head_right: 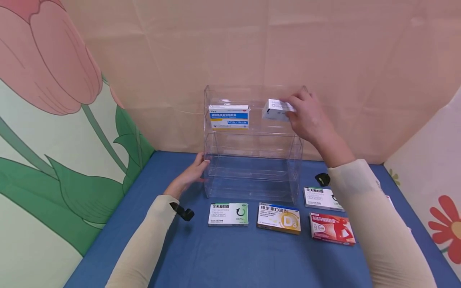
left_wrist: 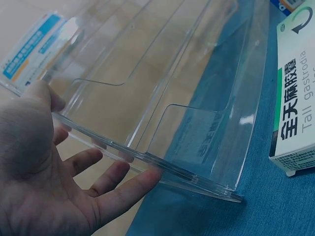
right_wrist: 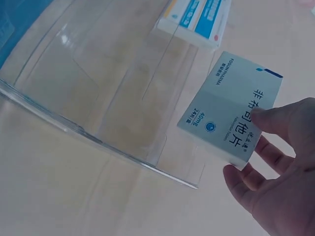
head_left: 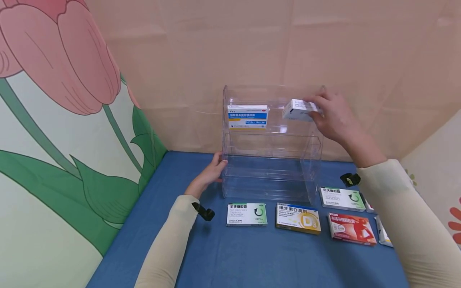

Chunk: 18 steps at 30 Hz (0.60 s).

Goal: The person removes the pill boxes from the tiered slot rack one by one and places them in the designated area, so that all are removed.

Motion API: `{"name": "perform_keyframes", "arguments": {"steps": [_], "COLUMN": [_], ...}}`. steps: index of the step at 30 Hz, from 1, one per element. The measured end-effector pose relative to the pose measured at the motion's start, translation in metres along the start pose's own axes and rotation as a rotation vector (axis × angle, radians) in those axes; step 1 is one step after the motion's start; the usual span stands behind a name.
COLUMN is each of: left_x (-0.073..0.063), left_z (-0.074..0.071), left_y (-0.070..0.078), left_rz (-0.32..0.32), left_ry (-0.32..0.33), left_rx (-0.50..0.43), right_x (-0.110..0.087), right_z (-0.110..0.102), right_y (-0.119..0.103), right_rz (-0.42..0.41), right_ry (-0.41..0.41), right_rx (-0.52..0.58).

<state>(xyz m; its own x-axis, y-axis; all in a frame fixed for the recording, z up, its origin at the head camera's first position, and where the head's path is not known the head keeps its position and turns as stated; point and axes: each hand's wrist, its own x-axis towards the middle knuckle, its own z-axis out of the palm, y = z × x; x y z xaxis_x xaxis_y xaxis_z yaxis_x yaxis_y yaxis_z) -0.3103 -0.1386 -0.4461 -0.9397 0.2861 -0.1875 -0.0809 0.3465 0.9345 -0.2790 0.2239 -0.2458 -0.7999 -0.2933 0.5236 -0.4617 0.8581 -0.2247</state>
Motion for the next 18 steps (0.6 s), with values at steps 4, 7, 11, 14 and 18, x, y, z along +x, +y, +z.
{"name": "perform_keyframes", "arguments": {"steps": [4,7,11,14,18], "left_x": [0.0,0.0,-0.001,-0.003,-0.002], "left_z": [0.0,-0.001,-0.001,-0.001,0.0], "left_y": [0.0,0.0,0.001,0.005,0.003], "left_rz": [0.0,-0.002,-0.004,-0.011,-0.012], "left_ry": [-0.006,-0.007,-0.003,-0.009,-0.01], "left_rx": [-0.003,-0.003,-0.001,-0.002,-0.004], "right_x": [-0.008,-0.014,-0.021,-0.025,-0.033], "right_z": [0.0,0.002,0.005,0.007,0.011], "right_y": [-0.006,-0.01,-0.015,-0.018,-0.022], "right_rz": [-0.025,-0.023,-0.033,-0.056,-0.093], "right_ry": [-0.012,-0.035,-0.058,-0.07,-0.089], "right_rx": [0.018,0.05,0.089,0.098,0.102]}}
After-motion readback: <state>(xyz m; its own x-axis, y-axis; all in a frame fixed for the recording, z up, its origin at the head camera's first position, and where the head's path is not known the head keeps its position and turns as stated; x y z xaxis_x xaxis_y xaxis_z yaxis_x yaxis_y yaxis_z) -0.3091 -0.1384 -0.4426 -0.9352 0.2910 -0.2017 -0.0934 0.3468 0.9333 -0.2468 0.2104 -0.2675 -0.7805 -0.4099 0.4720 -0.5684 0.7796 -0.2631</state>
